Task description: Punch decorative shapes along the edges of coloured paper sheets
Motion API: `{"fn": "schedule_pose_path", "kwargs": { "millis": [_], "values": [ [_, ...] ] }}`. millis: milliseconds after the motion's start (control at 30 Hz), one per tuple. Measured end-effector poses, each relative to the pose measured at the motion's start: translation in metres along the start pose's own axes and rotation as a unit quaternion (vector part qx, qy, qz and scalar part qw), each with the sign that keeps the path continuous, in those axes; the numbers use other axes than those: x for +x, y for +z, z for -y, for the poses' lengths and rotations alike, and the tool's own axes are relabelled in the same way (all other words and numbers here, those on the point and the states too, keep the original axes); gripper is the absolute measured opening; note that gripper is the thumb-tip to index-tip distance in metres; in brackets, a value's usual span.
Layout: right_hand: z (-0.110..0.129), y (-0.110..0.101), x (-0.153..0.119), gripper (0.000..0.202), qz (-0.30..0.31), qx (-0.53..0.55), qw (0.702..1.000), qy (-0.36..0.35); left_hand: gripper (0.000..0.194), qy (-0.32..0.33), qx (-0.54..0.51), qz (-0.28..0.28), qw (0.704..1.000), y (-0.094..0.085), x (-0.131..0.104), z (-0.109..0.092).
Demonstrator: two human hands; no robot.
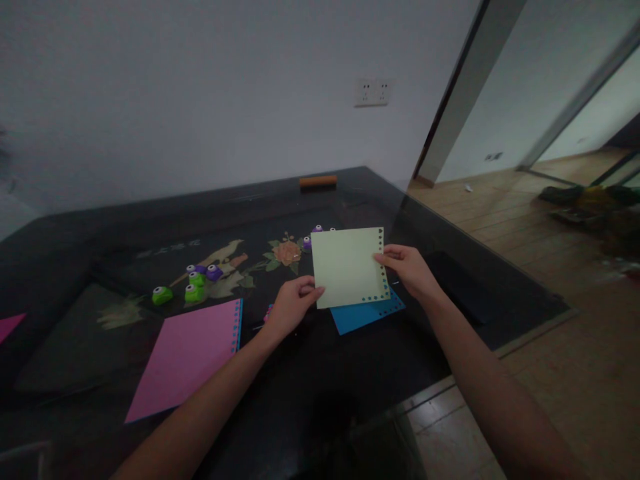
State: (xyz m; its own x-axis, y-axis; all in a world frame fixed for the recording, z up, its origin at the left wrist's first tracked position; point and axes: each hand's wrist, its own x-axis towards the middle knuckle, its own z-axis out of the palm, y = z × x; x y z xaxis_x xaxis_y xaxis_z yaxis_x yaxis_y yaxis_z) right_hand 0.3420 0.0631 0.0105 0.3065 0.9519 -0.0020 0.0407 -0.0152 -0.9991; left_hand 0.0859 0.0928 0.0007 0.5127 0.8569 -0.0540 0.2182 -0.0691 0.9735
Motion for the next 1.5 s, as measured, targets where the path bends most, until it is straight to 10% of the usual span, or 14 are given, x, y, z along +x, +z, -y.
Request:
{"fn": "schedule_pose_path", "kwargs": {
  "millis": [633,967,1500],
  "values": [
    [-0.001,-0.005,0.002,0.025,-0.013,-0.031,0.999,0.012,0.019,0.052,0.038,0.034,0.997,0.012,-0.010,-0.001],
    [0.003,-0.023,0.004,0.033,-0.022,-0.035,0.998,0.053,0.008,0.165,0.176,-0.107,0.965,0.013,-0.021,-0.014],
    [-0.017,-0.019,0.011,0.028,0.032,-0.127,0.988,0.087,0.034,0.183,0.373,-0.028,0.909,0.031,-0.034,0.014]
  ]
}}
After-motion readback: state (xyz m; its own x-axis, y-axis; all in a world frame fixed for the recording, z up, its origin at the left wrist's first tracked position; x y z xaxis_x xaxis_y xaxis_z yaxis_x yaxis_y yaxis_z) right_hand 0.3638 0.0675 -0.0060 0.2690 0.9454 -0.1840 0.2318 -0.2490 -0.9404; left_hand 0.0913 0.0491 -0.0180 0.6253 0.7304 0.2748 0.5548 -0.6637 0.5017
